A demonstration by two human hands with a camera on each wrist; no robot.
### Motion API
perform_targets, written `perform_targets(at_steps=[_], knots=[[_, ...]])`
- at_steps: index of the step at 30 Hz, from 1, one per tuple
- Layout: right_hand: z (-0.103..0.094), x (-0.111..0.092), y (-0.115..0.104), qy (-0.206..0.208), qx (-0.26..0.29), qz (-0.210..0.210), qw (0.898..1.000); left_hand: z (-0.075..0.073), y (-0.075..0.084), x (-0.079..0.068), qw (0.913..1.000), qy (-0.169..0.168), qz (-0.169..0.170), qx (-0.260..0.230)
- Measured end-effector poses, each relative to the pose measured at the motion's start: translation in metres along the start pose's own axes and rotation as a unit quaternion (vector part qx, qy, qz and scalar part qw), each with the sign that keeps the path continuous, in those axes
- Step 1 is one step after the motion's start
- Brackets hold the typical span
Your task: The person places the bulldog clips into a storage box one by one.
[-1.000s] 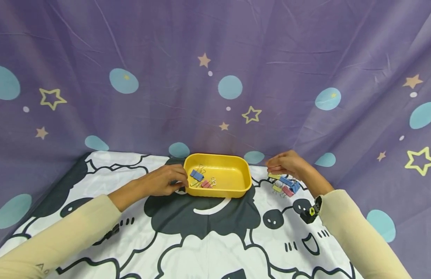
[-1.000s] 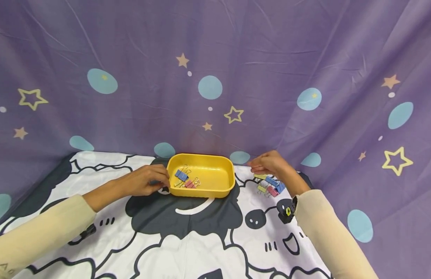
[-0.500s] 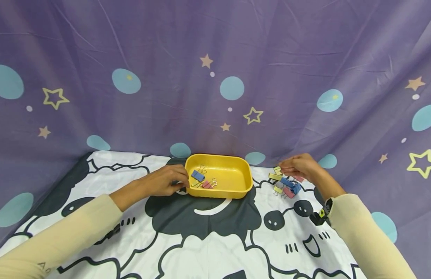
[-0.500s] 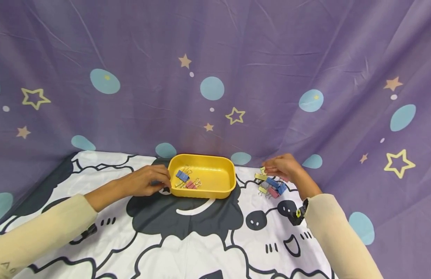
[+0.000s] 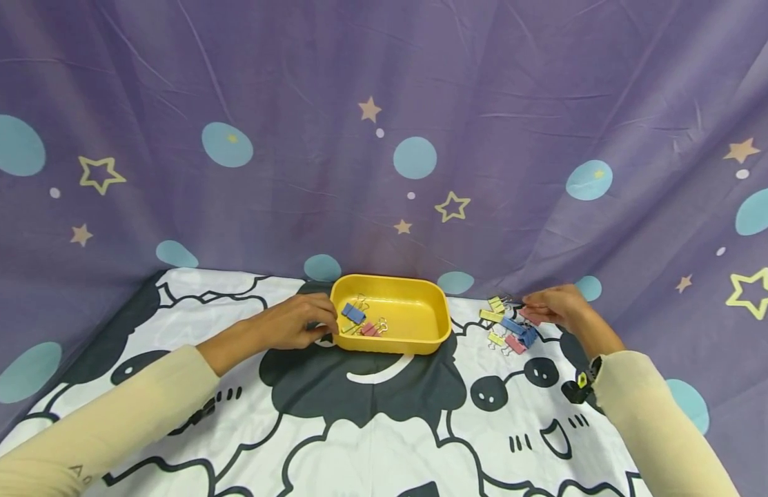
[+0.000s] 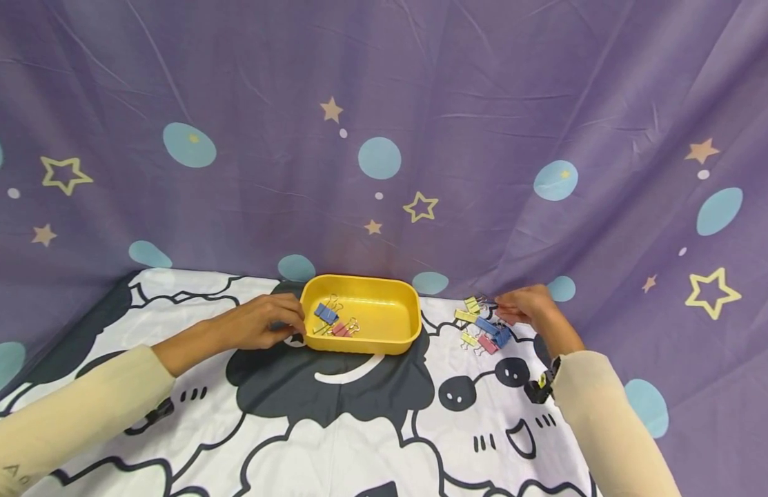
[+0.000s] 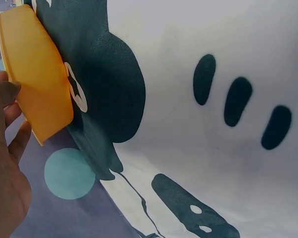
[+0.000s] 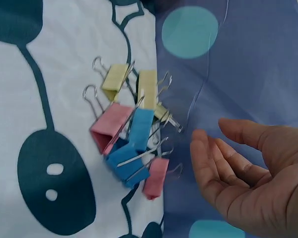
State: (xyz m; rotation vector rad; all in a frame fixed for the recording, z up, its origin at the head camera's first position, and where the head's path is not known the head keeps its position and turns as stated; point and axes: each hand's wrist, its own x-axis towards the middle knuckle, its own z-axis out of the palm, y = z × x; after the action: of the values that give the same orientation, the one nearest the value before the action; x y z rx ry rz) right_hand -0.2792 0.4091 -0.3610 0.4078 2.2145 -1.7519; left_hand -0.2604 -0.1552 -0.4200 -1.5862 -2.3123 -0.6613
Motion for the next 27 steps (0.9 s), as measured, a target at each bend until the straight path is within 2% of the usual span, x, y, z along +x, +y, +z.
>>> perform_targets(at_steps=[8,18,22,27], knots=[[-0.008,0.006,0.012,0.028,0.048,0.031,0.998,-0.001,0.001,0.0,1.0,-0.005,-0.001,0.0],[-0.01,0.015,0.029,0.081,0.029,0.041,0.995,0.001,-0.001,-0.001,1.0,0.001,0.003,0.001],[-0.009,0.02,0.036,0.095,0.047,0.044,0.993,0.002,-0.002,-0.002,1.0,0.004,0.004,-0.004],[-0.007,0.024,0.039,0.099,0.075,0.048,0.991,0.0,0.0,-0.001,0.9999,-0.008,-0.013,-0.008]])
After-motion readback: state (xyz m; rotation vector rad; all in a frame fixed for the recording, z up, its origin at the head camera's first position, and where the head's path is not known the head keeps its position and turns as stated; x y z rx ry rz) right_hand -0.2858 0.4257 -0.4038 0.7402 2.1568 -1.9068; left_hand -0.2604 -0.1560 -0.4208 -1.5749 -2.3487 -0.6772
